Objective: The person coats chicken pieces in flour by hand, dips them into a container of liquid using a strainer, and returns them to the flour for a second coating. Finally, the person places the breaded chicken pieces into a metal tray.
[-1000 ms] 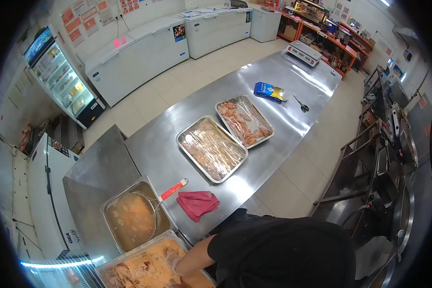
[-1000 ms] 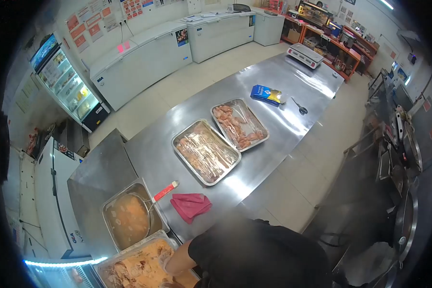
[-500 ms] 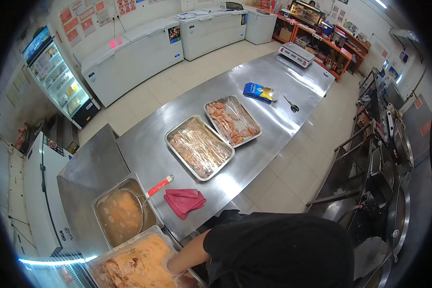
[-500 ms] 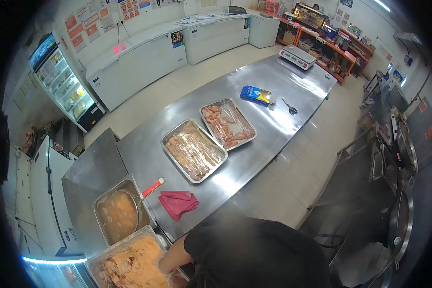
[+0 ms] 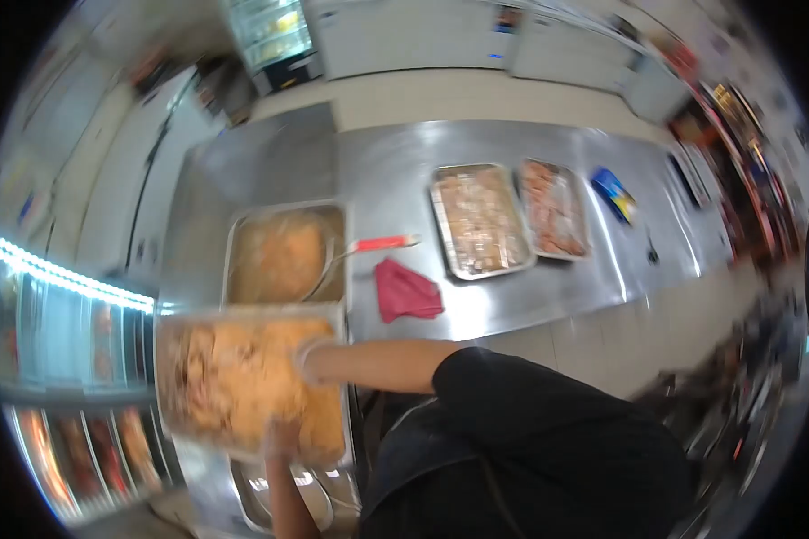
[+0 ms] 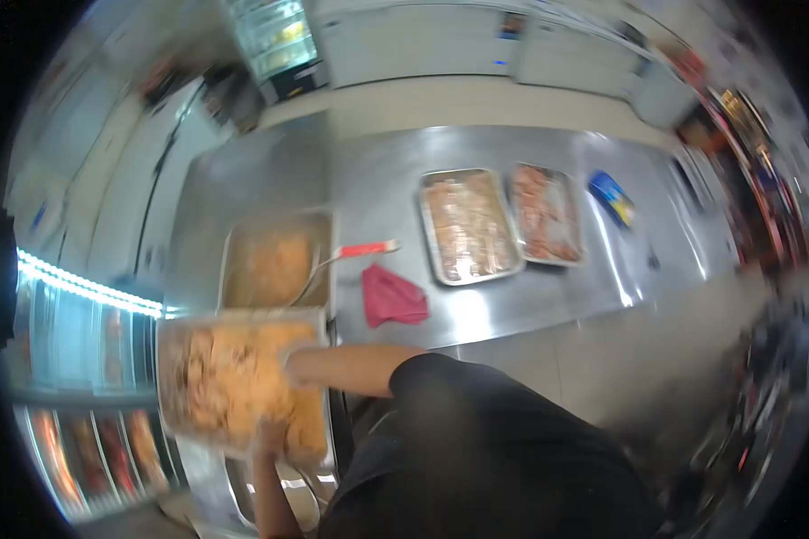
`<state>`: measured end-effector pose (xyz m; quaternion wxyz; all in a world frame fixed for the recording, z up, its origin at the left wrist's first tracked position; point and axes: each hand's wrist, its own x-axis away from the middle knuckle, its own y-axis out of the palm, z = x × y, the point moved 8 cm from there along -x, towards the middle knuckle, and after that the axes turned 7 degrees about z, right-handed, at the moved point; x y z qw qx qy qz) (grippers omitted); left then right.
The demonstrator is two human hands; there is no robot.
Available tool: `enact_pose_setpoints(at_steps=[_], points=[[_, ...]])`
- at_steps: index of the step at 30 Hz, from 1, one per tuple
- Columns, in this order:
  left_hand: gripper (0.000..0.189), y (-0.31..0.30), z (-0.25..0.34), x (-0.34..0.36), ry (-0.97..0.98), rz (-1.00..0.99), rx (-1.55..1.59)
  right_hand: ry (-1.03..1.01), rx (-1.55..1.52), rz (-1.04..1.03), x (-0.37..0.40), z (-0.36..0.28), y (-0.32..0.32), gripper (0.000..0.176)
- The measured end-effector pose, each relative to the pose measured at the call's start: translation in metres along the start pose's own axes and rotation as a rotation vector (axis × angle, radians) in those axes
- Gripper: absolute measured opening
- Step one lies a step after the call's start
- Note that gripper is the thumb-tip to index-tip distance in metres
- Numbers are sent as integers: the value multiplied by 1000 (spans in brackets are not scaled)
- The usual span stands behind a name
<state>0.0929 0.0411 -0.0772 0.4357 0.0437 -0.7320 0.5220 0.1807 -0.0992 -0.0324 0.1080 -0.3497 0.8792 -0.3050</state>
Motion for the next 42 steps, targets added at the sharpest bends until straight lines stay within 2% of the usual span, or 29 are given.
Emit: enact_pose_setpoints(at_steps=[1, 2, 3, 4, 6, 7, 9, 10, 12, 14, 15, 16, 18, 20, 22, 24, 25, 26, 27, 29, 31, 32, 34, 37, 38, 39, 40, 41, 42], points=[[39, 38, -6, -26, 173, 244, 82, 247, 228, -182, 4, 20, 6, 22], [40, 20, 6, -25, 48, 191, 163, 431, 451, -402, 14, 35, 10, 32], [42, -1, 19, -21, -84, 147, 241, 391, 471, -568, 18, 24, 26, 47], [45, -24, 33, -16, -217, 112, 312, 346, 485, -608, 24, 14, 43, 47], [39, -21, 55, -25, -119, 121, 236, 532, 513, -159, 28, 9, 39, 31], [39, -29, 63, -19, -134, 121, 259, 516, 525, -179, 24, 4, 44, 31], [32, -50, 48, 6, -571, 355, 545, 494, 594, -494, 25, 7, 63, 22], [32, -36, 36, -10, -583, 355, 559, 484, 604, -506, 23, 30, 71, 22], [29, 16, 48, -59, -48, 116, 208, 31, 642, -384, 3, 55, 104, 28], [27, -3, 40, -46, -114, 189, 133, 235, 626, -548, -9, 50, 89, 20], [26, -16, 37, -33, -164, 250, 43, 17, 723, -644, -14, 35, 78, 19], [25, -34, 34, -17, -238, 270, 95, -213, 810, -742, -7, 24, 66, 21], [24, -45, 17, -2, -327, 362, 142, 199, 394, -239, -17, 22, 7, 16], [23, -47, 2, 1, -350, 438, 142, 283, 275, -173, -21, 32, -12, 27], [24, -50, -2, 2, -316, 354, 145, 188, 401, -173, -40, 90, 5, 34], [25, -37, -4, 1, -304, 399, 62, 85, 507, -168, -51, 111, 13, 41], [25, -35, -4, 2, -282, 455, -29, -131, 665, -228, -53, 98, 14, 36], [25, -26, -6, 1, -300, 449, -22, -246, 740, -265, -52, 89, 19, 33], [25, -19, -9, 4, -361, 474, 98, -365, 812, -292, -49, 74, 22, 31], [25, -17, -14, 8, -426, 503, 219, 240, 420, -21, -38, 48, -35, 29], [18, -20, 7, 9, -167, 337, 79, 141, 494, -30, -39, 30, -45, 31], [18, -27, 7, 15, -172, 332, 90, 45, 565, -40, -38, 22, -45, 34], [25, -30, 28, 28, 16, 103, -153, -11, 610, -63, -35, 31, -44, 34], [23, -31, 21, 36, -124, 195, 57, -80, 623, -32, -36, 33, -52, 36], [23, -32, 9, 43, -303, 320, 290, -88, 587, 6, -36, 31, -55, 38], [22, -33, 0, 51, -427, 410, 414, -95, 592, -16, -30, 9, -62, 38], [22, -35, -5, 58, -508, 498, 491, -29, 572, 66, -20, -31, -86, 37], [20, -34, -3, 61, -495, 553, 391, 38, 553, 140, -13, -48, -99, 36], [19, -34, -1, 64, -488, 608, 289, 40, 555, 103, -17, -33, -88, 36]])
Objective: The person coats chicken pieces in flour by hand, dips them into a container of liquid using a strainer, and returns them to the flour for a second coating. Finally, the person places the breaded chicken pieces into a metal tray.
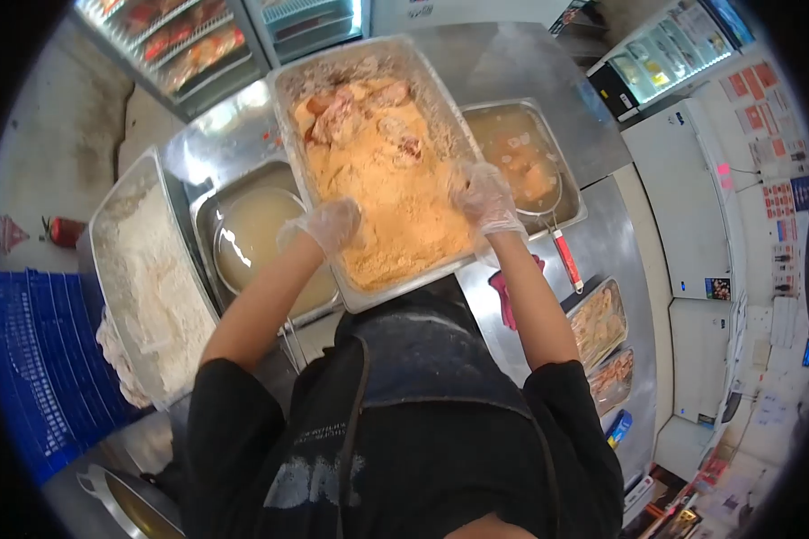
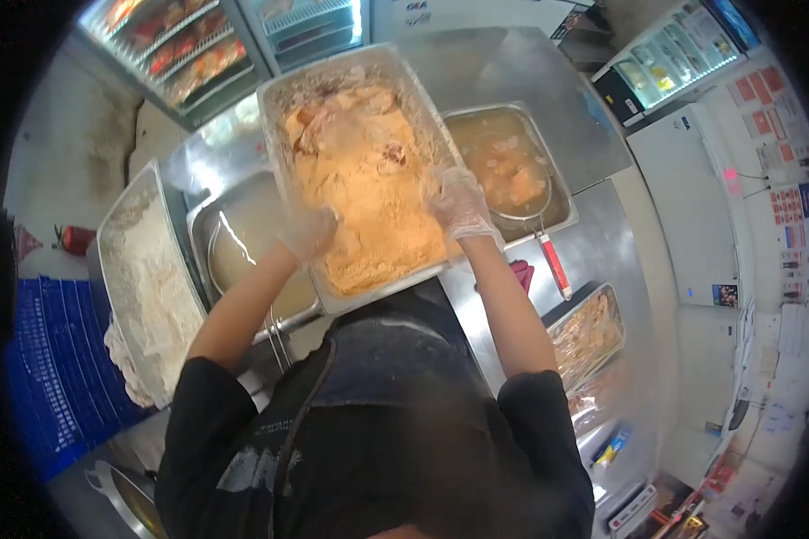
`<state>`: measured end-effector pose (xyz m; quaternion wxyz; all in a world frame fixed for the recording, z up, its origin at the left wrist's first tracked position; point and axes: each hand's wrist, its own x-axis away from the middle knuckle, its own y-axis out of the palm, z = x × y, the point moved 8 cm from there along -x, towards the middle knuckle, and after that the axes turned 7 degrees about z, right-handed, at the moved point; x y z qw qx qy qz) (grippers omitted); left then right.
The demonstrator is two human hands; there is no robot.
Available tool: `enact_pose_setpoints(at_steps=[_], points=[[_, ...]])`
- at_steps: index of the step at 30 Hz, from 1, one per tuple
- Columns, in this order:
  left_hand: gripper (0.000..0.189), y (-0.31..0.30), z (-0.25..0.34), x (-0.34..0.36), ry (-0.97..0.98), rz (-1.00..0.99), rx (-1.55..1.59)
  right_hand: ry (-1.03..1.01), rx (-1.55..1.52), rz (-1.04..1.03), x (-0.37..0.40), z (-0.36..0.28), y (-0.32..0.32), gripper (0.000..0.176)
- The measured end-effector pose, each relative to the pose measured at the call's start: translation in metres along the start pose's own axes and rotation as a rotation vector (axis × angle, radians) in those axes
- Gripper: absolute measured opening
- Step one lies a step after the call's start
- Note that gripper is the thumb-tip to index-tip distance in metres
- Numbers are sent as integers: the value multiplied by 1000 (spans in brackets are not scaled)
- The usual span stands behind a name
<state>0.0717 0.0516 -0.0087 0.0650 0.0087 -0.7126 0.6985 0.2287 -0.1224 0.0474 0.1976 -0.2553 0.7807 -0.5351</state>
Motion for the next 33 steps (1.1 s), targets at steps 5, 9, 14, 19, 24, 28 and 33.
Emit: enact_pose_setpoints(at_steps=[5, 9, 14, 19, 24, 28, 33], points=[[15, -16, -4, -5, 116, 206, -16, -156, -129, 158, -8, 8, 12, 31], [21, -25, -5, 6, 61, 413, 11, -47, -228, 291, 2, -3, -35, 32], [23, -17, -20, 7, -3, 708, 117, -129, -123, 290, -3, 2, -2, 31], [27, -9, -12, 5, -71, 430, -92, 27, -350, 259, 11, -16, -60, 23], [26, -30, -15, 5, -47, 638, 261, -63, -229, 202, 10, 6, -22, 26], [26, -48, -13, 2, -107, 534, 214, -121, -180, 340, 9, 7, -96, 20], [29, -16, -17, 6, -68, 565, 95, 24, -417, 311, -29, 48, -134, 26]])
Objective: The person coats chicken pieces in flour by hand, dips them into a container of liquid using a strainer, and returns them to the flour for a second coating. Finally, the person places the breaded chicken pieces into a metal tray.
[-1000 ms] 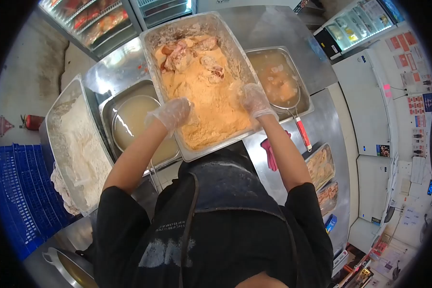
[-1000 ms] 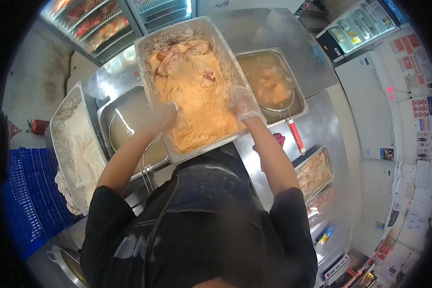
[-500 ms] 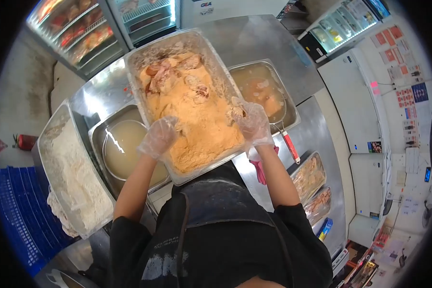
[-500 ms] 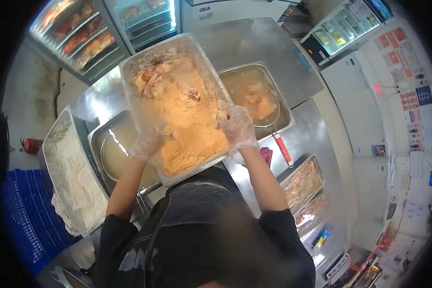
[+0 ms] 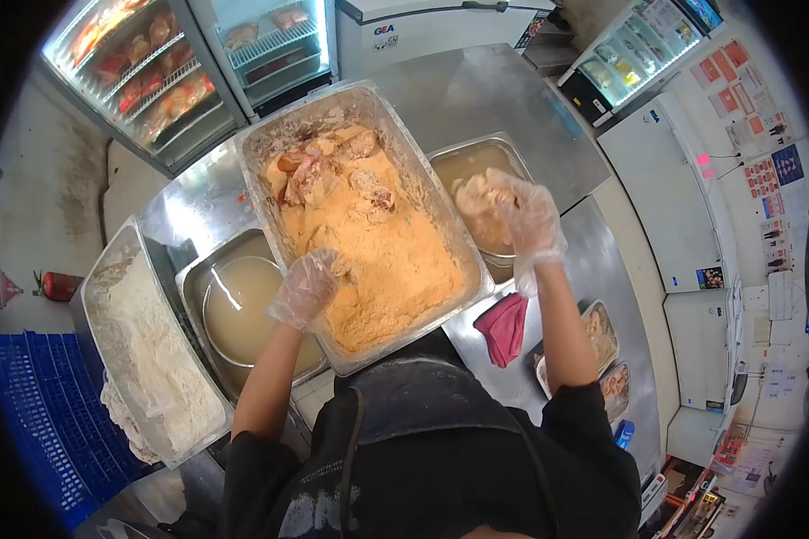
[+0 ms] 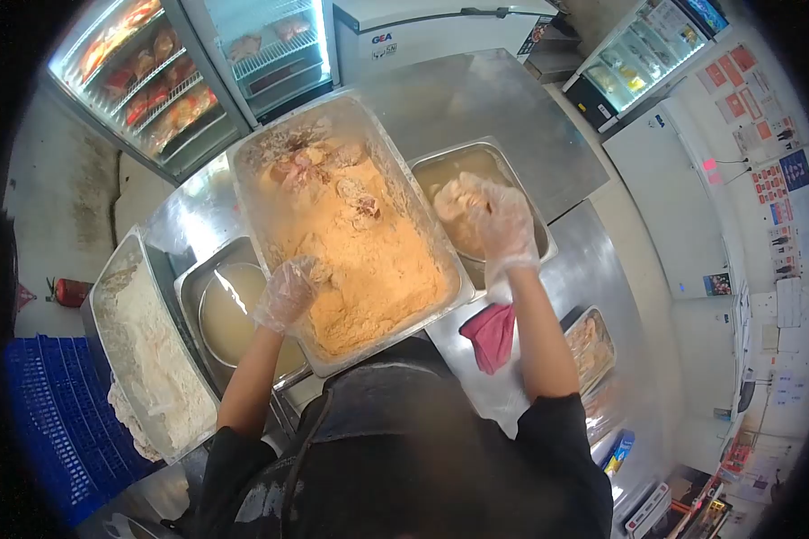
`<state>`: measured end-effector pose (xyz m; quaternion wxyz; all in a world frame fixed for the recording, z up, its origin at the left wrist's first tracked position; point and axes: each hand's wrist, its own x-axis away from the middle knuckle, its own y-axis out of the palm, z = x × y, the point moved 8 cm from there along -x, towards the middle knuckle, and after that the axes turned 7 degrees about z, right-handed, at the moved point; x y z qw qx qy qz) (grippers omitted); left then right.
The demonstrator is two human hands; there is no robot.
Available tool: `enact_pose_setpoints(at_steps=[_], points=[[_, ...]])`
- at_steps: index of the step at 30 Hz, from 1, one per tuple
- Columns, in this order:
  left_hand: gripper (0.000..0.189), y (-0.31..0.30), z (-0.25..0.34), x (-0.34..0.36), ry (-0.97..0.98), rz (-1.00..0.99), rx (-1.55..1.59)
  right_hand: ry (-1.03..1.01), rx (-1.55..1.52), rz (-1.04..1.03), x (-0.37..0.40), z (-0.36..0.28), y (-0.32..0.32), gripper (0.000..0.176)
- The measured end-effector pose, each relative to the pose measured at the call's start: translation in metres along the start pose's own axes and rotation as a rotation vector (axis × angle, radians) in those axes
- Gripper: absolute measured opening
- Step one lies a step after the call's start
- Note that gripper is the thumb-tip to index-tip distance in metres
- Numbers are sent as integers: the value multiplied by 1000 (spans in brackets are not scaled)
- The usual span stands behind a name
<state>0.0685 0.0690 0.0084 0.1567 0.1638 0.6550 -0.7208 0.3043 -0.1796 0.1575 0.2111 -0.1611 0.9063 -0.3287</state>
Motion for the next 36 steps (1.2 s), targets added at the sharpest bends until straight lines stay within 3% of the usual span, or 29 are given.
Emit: enact_pose_setpoints(at_steps=[2, 3, 4, 5, 7, 8, 10, 14, 17, 19, 20, 22, 23, 25, 26, 27, 29, 31, 32, 34, 36], points=[[29, 4, -1, 1, -15, 11, -11, -212, 412, 44, -12, 24, 11, 25], [29, 6, -2, 3, -8, 113, 18, -209, 406, 27, -9, 42, 21, 25], [29, 4, -3, 9, -4, 214, 45, -92, 228, -52, -3, 70, 38, 25], [29, -1, 1, 13, -21, 194, 45, 31, 52, -134, 8, 99, 58, 26], [31, 0, 6, 10, -42, -37, -239, 270, -291, -279, 23, 145, 94, 28], [31, -2, -1, -2, -50, -1, -260, 347, -459, -328, 1, 151, 104, 30], [33, -3, -2, -6, -90, 0, 33, -116, 490, -304, -16, 58, 79, 27], [32, -7, -3, -4, -63, 117, 39, -99, 561, -100, -17, 98, 91, 19], [26, -1, -7, -3, -159, 35, 131, 120, 74, -173, -33, 124, 86, 31], [32, -18, -2, -9, -147, 68, 94, -69, 318, 22, -39, 85, 56, 23], [32, -11, -2, -6, -140, 66, 97, -63, 320, 26, -37, 89, 59, 23], [33, -1, -2, -2, -93, 20, -77, -96, 440, -209, -28, 91, 86, 27], [33, 4, -2, 1, -76, 4, -135, -91, 441, -207, -23, 92, 84, 27], [33, 1, -7, -4, -165, -55, 21, 137, 379, -219, -10, 80, 69, 24], [33, 3, -10, -3, -197, -74, 72, 137, 377, -221, -13, 89, 69, 24], [34, 2, -6, -2, -95, 11, -82, 294, -73, -297, -11, 98, 74, 21], [35, 5, 0, 4, 16, 93, -229, 451, -530, -353, -13, 109, 79, 19], [36, -3, -1, -5, -82, -7, -35, 200, 216, -409, -24, 83, 60, 24], [36, -1, 1, -5, -75, -11, -32, 207, 214, -406, -28, 99, 64, 24], [38, -3, -5, -4, -138, 15, 26, -60, 443, 9, -44, 103, 48, 32], [38, -12, -2, -10, -157, 94, 82, -12, 351, 36, -40, 89, 37, 34]])
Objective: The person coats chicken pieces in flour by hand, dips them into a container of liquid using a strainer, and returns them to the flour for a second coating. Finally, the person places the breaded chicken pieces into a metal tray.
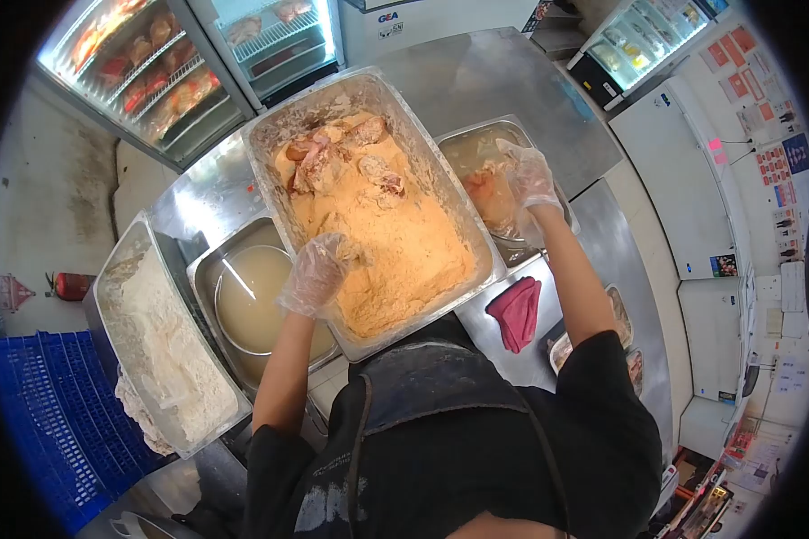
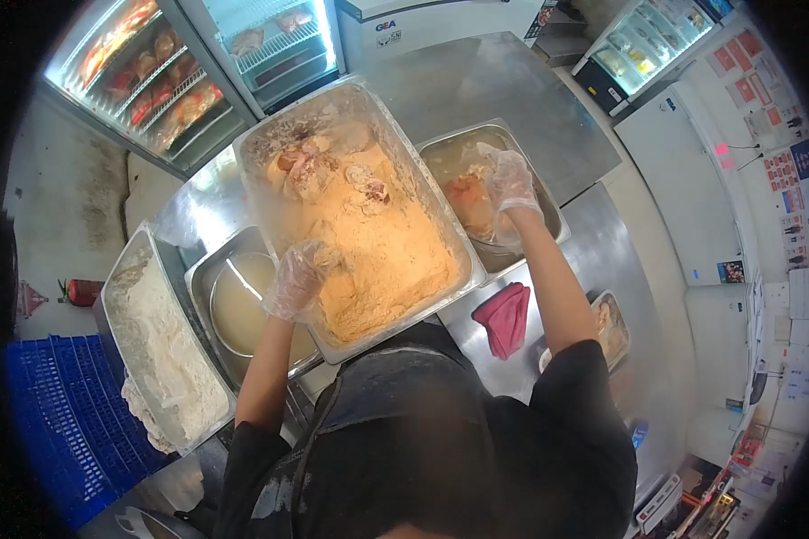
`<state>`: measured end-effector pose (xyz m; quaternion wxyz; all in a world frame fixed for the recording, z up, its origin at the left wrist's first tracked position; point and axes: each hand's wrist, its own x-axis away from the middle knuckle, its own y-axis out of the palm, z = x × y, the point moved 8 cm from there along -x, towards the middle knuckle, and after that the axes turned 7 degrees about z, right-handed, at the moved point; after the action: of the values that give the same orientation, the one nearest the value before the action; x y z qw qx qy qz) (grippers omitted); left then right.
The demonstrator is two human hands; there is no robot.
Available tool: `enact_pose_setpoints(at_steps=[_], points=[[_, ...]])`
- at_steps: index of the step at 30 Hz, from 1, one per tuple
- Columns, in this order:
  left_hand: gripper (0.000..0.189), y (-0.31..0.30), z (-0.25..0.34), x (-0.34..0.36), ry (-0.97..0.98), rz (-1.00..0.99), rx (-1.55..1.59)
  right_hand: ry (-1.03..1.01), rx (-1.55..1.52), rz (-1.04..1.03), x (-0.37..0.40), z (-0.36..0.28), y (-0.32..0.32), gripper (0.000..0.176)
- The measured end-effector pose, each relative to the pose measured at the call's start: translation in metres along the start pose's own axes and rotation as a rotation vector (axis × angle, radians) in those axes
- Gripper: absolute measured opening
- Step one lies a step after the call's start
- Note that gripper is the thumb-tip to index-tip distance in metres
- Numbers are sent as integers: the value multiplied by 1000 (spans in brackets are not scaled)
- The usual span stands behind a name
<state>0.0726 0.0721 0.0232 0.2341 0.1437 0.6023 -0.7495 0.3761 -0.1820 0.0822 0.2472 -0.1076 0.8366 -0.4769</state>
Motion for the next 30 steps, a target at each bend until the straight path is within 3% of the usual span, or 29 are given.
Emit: enact_pose_setpoints(at_steps=[1, 2, 3, 4, 5, 7, 8, 9, 10, 12, 14, 16, 17, 19, 21, 23, 25, 26, 27, 28, 30], points=[[39, -8, 2, -1, -25, 71, 67, 53, -86, 10, 7, -15, -15, 35], [39, -9, 2, -2, -20, 69, 66, 214, -323, -118, 20, -33, -15, 36], [33, -6, 18, -2, 209, 19, -127, 374, -561, -243, 38, -52, -8, 38], [29, 1, 33, 1, 440, -31, -321, 7, -485, -147, 45, -81, -7, 42], [29, 4, 37, 2, 453, -31, -321, -201, -104, -282, 57, -114, 5, 45], [29, 9, 58, 6, 544, 103, -692, -270, -357, -424, 109, -164, 16, 60], [29, 9, 70, 5, 575, 152, -815, -344, -424, -370, 128, -178, 34, 60], [30, 3, 72, -9, 345, 11, -394, -418, -490, -314, 144, -184, 53, 59], [31, 5, 72, -13, 239, -70, -185, -412, -491, -304, 148, -188, 59, 59], [31, 4, 74, -21, 83, -111, 114, -220, -416, -349, 147, -177, 74, 49], [31, 0, 78, -27, 57, -98, 212, -238, -397, -324, 147, -172, 71, 44], [39, -51, 102, -45, 226, 95, 290, -252, -378, -308, 147, -168, 56, 39], [39, -61, 105, -49, 231, 93, 290, -209, -376, -318, 140, -168, 37, 37], [29, -34, 64, -41, -526, -277, 793, -171, -377, -322, 137, -164, 31, 35], [30, -15, 34, -26, -613, -201, 853, -180, -387, -73, 140, -149, 26, 33], [31, -8, 19, -11, -708, -130, 917, -214, -369, -130, 145, -136, 35, 33], [34, -25, 37, -20, -146, -137, 149, -275, -359, -190, 128, -141, 20, 33], [34, -18, 26, -9, -162, -137, 149, -145, -347, -231, 116, -136, 2, 33], [35, -6, 25, 4, 4, -132, 23, -14, -332, -271, 103, -132, -17, 34], [37, 2, 31, 13, 176, -129, -102, -20, -335, -197, 91, -130, -43, 34], [37, 1, 33, 14, 177, -123, -83, -118, -301, -40, 70, -107, -69, 35]])
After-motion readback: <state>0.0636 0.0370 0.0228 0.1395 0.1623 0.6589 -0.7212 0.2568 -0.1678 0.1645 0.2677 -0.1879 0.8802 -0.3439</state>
